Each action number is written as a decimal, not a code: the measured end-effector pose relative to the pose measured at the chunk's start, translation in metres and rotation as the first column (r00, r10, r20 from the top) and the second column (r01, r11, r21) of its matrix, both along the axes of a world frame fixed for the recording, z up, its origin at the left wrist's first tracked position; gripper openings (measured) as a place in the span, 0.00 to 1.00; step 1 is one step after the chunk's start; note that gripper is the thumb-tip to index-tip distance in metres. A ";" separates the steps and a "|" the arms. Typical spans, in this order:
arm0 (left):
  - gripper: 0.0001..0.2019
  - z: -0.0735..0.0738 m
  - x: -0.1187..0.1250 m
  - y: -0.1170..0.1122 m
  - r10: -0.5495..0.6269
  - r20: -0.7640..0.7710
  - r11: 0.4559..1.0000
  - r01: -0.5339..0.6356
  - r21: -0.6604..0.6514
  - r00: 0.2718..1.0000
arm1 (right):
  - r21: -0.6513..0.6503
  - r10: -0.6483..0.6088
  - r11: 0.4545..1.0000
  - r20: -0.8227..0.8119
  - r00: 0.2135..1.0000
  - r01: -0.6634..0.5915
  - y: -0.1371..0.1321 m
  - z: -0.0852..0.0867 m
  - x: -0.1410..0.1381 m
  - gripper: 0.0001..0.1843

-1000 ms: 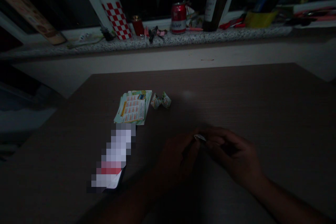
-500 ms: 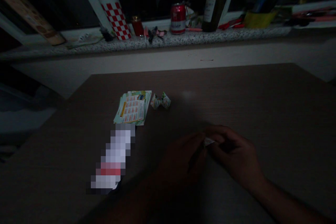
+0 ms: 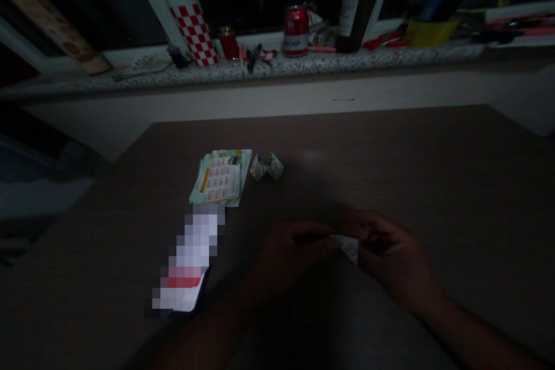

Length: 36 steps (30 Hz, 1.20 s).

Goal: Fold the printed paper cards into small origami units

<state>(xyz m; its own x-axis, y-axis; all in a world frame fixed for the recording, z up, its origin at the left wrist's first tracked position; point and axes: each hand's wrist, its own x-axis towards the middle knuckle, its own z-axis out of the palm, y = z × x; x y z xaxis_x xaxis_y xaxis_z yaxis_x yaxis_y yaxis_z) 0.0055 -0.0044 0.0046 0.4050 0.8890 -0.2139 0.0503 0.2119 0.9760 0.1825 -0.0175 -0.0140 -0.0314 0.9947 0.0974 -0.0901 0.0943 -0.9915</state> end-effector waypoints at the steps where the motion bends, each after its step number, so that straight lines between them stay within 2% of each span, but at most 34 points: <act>1: 0.09 -0.001 0.000 0.001 -0.007 0.014 1.000 0.007 -0.030 1.000 | -0.011 0.011 1.000 -0.005 1.000 -0.011 0.000 0.000 0.000 0.13; 5: 0.06 -0.002 0.000 0.003 -0.004 0.005 0.995 0.004 -0.095 1.000 | -0.063 0.049 0.997 -0.011 0.999 -0.049 -0.002 0.000 0.000 0.16; 9: 0.04 -0.003 0.001 0.002 -0.010 -0.013 0.994 0.008 -0.113 1.000 | -0.093 0.080 0.992 -0.006 0.997 -0.080 -0.003 0.000 0.000 0.15; 14: 0.07 -0.005 0.002 0.002 -0.025 0.000 0.988 0.024 -0.154 1.000 | -0.116 0.114 0.987 0.001 0.994 -0.113 -0.001 0.001 0.001 0.13; 17: 0.09 -0.007 0.003 0.002 0.002 0.044 0.983 0.006 -0.182 0.999 | -0.083 0.086 0.993 0.001 0.996 -0.086 -0.002 0.002 0.001 0.13; 20: 0.09 -0.009 0.003 0.004 0.115 0.148 0.971 -0.080 -0.224 0.982 | -0.019 0.035 0.999 -0.006 0.999 -0.035 -0.004 0.002 0.000 0.11; 22: 0.10 -0.011 0.003 0.006 0.229 0.261 0.947 -0.154 -0.281 0.938 | 0.041 0.040 0.998 -0.003 0.999 -0.040 -0.005 0.002 -0.001 0.10; 24: 0.10 -0.012 0.004 0.006 0.328 0.339 0.920 -0.218 -0.325 0.882 | 0.109 0.063 0.992 0.049 0.997 -0.068 -0.005 0.000 -0.001 0.09; 26: 0.11 -0.014 0.006 0.005 0.383 0.349 0.904 -0.270 -0.331 0.855 | 0.167 0.068 0.982 0.143 0.987 -0.092 -0.005 -0.002 -0.001 0.09; 28: 0.11 -0.014 0.009 0.002 0.391 0.318 0.905 -0.297 -0.304 0.864 | 0.226 0.030 0.971 0.223 0.974 -0.081 -0.004 -0.003 -0.001 0.10; 31: 0.10 -0.011 0.009 -0.003 0.307 0.218 0.946 -0.273 -0.173 0.926 | 0.335 -0.044 0.940 0.301 0.953 -0.063 -0.003 -0.002 0.001 0.12; 34: 0.08 -0.006 0.003 -0.005 0.169 0.058 0.982 -0.173 0.076 0.984 | 0.422 -0.056 0.899 0.380 0.923 -0.119 -0.001 0.002 0.006 0.12; 36: 0.15 -0.003 -0.003 -0.003 0.066 -0.038 0.951 -0.051 0.303 0.997 | 0.441 -0.010 0.873 0.446 0.895 -0.209 0.000 0.003 0.010 0.12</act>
<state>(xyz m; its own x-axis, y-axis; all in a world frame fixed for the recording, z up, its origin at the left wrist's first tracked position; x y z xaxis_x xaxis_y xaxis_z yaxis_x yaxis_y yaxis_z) 0.0020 -0.0069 0.0013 0.3461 0.9368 0.0506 0.0942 -0.0884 0.9916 0.1930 -0.0179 -0.0108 -0.2747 0.8209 0.5007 0.2897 0.5672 -0.7710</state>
